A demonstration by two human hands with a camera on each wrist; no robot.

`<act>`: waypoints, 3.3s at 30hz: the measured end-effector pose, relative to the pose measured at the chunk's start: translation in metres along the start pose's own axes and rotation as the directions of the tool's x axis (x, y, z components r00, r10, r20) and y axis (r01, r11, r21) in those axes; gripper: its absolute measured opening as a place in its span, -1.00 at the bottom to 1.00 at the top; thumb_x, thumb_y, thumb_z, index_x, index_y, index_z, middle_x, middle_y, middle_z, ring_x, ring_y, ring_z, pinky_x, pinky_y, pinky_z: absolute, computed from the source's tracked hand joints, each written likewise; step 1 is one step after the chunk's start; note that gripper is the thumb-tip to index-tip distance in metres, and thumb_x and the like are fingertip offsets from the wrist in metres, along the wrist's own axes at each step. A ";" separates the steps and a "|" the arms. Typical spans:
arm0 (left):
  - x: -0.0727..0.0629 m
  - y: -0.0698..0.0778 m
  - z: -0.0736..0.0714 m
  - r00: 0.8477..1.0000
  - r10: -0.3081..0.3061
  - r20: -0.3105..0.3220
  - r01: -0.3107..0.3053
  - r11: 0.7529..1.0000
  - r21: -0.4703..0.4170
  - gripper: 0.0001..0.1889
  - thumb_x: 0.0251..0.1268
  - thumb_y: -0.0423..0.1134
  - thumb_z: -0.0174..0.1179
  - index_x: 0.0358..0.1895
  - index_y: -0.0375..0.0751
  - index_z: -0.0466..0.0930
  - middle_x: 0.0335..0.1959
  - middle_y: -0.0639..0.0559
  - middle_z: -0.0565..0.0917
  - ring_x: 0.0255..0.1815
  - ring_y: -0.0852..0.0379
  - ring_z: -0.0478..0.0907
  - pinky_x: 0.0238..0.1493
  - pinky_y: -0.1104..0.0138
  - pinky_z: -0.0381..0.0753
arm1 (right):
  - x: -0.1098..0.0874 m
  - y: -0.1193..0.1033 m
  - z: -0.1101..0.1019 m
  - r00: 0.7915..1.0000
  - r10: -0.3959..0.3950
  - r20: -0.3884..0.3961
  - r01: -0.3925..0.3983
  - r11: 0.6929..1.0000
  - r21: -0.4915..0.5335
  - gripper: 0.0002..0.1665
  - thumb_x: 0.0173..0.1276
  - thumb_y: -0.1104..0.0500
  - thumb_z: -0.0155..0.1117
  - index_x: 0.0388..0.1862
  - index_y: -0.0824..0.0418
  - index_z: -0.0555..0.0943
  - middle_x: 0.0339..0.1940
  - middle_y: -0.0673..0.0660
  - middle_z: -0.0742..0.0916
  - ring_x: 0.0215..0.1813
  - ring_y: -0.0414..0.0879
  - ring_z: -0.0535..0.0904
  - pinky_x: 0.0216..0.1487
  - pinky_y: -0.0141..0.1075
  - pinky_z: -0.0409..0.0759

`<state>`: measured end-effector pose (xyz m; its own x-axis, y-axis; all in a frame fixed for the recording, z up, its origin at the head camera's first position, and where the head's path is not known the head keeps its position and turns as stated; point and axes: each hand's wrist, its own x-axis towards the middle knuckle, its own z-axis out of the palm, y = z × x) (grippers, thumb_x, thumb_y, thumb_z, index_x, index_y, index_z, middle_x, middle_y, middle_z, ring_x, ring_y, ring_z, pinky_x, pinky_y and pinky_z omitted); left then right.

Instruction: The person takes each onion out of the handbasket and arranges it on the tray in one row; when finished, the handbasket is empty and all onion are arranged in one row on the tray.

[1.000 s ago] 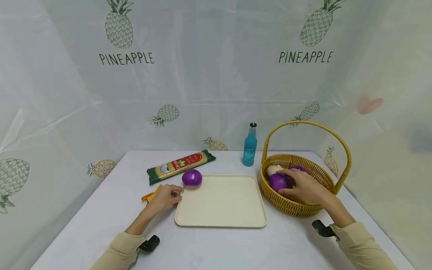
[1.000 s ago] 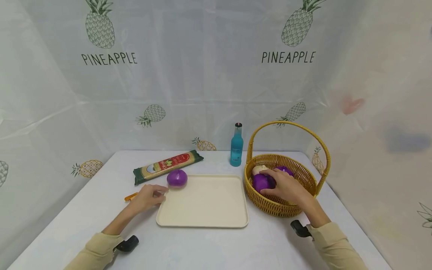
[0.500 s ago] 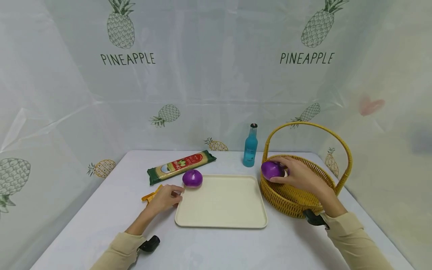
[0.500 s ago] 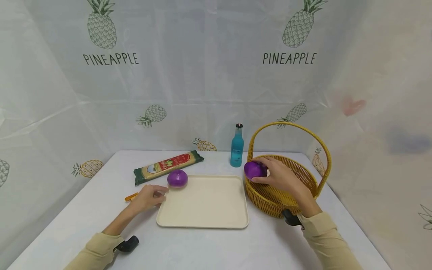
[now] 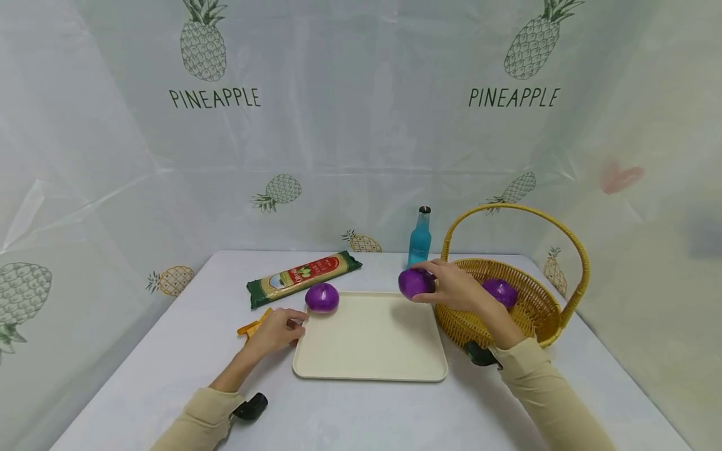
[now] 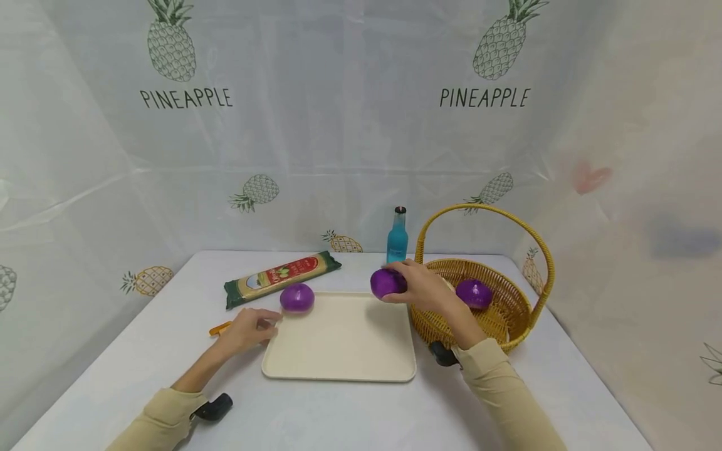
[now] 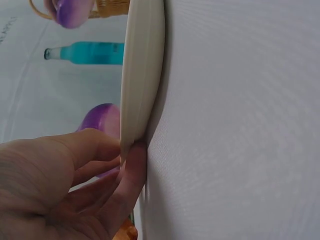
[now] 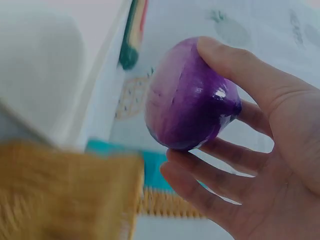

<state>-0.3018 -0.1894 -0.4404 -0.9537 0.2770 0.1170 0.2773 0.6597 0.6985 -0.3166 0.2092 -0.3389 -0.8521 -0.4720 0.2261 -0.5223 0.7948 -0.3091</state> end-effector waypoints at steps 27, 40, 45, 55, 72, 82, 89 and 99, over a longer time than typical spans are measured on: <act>0.000 -0.001 0.001 1.000 0.002 -0.003 -0.002 1.000 0.024 -0.64 0.13 -0.45 0.20 0.03 -0.41 0.66 -0.15 -0.25 0.75 -0.43 0.22 0.63 -0.46 0.45 0.64 | 0.087 -0.053 0.085 0.981 -0.021 0.192 0.022 1.000 -0.004 -0.25 0.12 -0.12 0.49 0.29 0.01 0.51 0.14 0.15 0.64 0.14 0.03 0.54 0.19 0.00 0.54; -0.001 -0.001 0.002 0.999 0.038 -0.009 -0.038 0.999 0.033 -0.65 0.11 -0.45 0.19 0.02 -0.42 0.66 -0.15 -0.28 0.75 -0.43 0.20 0.64 -0.48 0.48 0.62 | 0.090 -0.056 0.103 0.985 0.047 0.166 -0.045 0.999 -0.015 -0.22 0.13 -0.24 0.43 0.31 -0.03 0.49 0.14 0.14 0.64 0.13 0.02 0.56 0.14 0.01 0.58; -0.001 0.000 0.001 0.999 0.037 -0.013 -0.036 0.999 0.034 -0.65 0.11 -0.46 0.19 0.02 -0.42 0.66 -0.14 -0.28 0.75 -0.39 0.19 0.65 -0.47 0.49 0.62 | 0.091 -0.060 0.102 0.986 0.046 0.162 -0.043 0.999 -0.020 -0.22 0.14 -0.24 0.43 0.31 -0.02 0.49 0.14 0.15 0.64 0.15 0.03 0.56 0.15 0.03 0.56; 0.000 -0.002 0.003 1.000 0.016 -0.024 -0.016 1.000 0.021 -0.65 0.11 -0.45 0.21 0.01 -0.41 0.67 -0.15 -0.24 0.75 -0.37 0.17 0.65 -0.47 0.47 0.64 | 0.089 -0.059 0.092 0.981 0.052 0.187 -0.041 0.997 -0.061 -0.05 0.11 -0.30 0.41 0.44 -0.02 0.35 0.25 0.18 0.59 0.23 0.08 0.53 0.24 0.08 0.52; 0.000 -0.001 0.001 0.999 0.039 -0.014 -0.039 0.999 0.001 -0.66 0.12 -0.48 0.19 0.01 -0.44 0.66 -0.10 -0.30 0.73 -0.36 0.14 0.66 -0.47 0.45 0.66 | 0.009 0.008 -0.030 0.983 0.122 0.138 -0.104 0.986 -0.132 -0.15 0.22 -0.25 0.35 0.41 0.09 0.40 0.30 0.28 0.58 0.28 0.21 0.50 0.24 0.21 0.49; -0.002 0.002 0.001 1.000 0.018 -0.018 -0.018 1.000 0.017 -0.65 0.11 -0.47 0.20 0.01 -0.42 0.67 -0.13 -0.27 0.74 -0.39 0.18 0.65 -0.47 0.46 0.64 | -0.022 0.086 -0.063 0.984 0.142 0.104 -0.132 0.986 -0.098 -0.33 0.39 -0.08 0.22 0.27 0.37 0.47 0.13 0.42 0.65 0.13 0.33 0.58 0.12 0.18 0.55; -0.001 0.002 0.002 0.999 0.001 -0.033 0.000 0.999 0.034 -0.66 0.10 -0.46 0.20 0.00 -0.39 0.68 -0.14 -0.23 0.75 -0.41 0.22 0.62 -0.47 0.46 0.62 | -0.030 0.120 -0.063 0.959 0.239 0.155 -0.231 0.971 -0.067 -0.24 0.35 -0.11 0.27 0.26 0.46 0.44 0.22 0.55 0.54 0.23 0.47 0.44 0.15 0.22 0.52; 0.000 -0.001 0.003 0.999 0.020 -0.026 -0.019 0.999 0.038 -0.67 0.10 -0.45 0.20 -0.01 -0.37 0.69 -0.12 -0.23 0.75 -0.37 0.20 0.64 -0.46 0.48 0.62 | -0.036 0.150 -0.051 0.894 0.299 0.335 -0.307 0.951 -0.029 -0.11 0.30 -0.07 0.33 0.39 0.44 0.26 0.15 0.61 0.51 0.03 0.33 0.57 -0.08 -0.04 0.66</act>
<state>-0.3021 -0.1882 -0.4435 -0.9508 0.2716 0.1490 0.2992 0.6801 0.6693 -0.3622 0.3647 -0.3459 -0.9289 -0.3120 -0.1993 -0.2341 0.9120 -0.3368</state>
